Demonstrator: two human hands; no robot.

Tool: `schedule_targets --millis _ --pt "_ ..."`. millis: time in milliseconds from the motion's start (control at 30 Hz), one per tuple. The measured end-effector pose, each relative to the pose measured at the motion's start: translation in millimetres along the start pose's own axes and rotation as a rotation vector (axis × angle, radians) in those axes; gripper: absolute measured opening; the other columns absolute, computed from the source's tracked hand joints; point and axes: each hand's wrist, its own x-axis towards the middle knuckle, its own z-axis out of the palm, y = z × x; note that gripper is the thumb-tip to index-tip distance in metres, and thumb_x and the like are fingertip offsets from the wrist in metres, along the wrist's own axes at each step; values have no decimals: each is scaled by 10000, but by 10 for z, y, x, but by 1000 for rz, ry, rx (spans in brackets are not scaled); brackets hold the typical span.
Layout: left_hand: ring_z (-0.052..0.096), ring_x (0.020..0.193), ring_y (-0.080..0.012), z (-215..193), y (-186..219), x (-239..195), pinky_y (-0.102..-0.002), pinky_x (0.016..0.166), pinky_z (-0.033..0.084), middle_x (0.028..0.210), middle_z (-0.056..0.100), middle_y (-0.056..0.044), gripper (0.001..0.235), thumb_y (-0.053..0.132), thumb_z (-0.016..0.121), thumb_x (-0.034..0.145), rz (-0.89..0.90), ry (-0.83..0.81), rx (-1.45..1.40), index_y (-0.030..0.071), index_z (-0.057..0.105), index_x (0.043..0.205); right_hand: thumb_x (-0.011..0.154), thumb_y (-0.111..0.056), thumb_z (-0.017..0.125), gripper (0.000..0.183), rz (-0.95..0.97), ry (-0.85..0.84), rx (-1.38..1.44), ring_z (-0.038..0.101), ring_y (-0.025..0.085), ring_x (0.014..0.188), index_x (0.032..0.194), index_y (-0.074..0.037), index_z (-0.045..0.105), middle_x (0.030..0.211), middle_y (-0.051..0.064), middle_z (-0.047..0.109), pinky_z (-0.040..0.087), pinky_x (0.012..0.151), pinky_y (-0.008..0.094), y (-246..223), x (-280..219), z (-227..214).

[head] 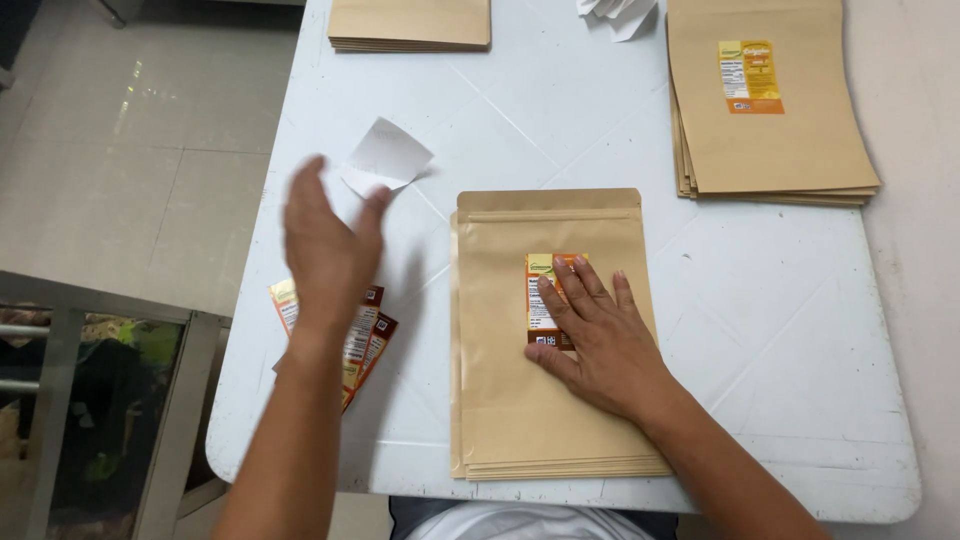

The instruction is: Peeling adhesive labels from a sheet and sticking them onto brown paper packaging bags.

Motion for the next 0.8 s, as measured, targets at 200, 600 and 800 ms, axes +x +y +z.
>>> schedule_targets --millis 200,600,800 --pt "562 1253 -526 398 45 -805 -596 1070 441 1262 627 -349 637 331 668 959 255 -392 -46 -63 522 1438 1015 -569 530 644 -200 400 -76 328 431 1499 1460 -104 552 1588 166 434 318 1162 620 54 -84 305" --pt "618 1297 -241 284 -198 -1218 -368 1104 453 1382 671 -91 561 238 599 950 35 -408 -322 82 501 1480 973 -418 745 622 -493 412 22 436 479 1428 1322 61 557 1481 284 517 394 1144 596 -415 -1091 616" --pt "657 1285 -166 225 -150 -1291 -326 1091 473 1319 740 -49 520 284 601 959 -111 -404 -434 112 542 1447 989 -43 425 380 -551 488 326 648 396 1263 1290 51 637 1334 237 666 482 1119 504 -406 -1144 280"
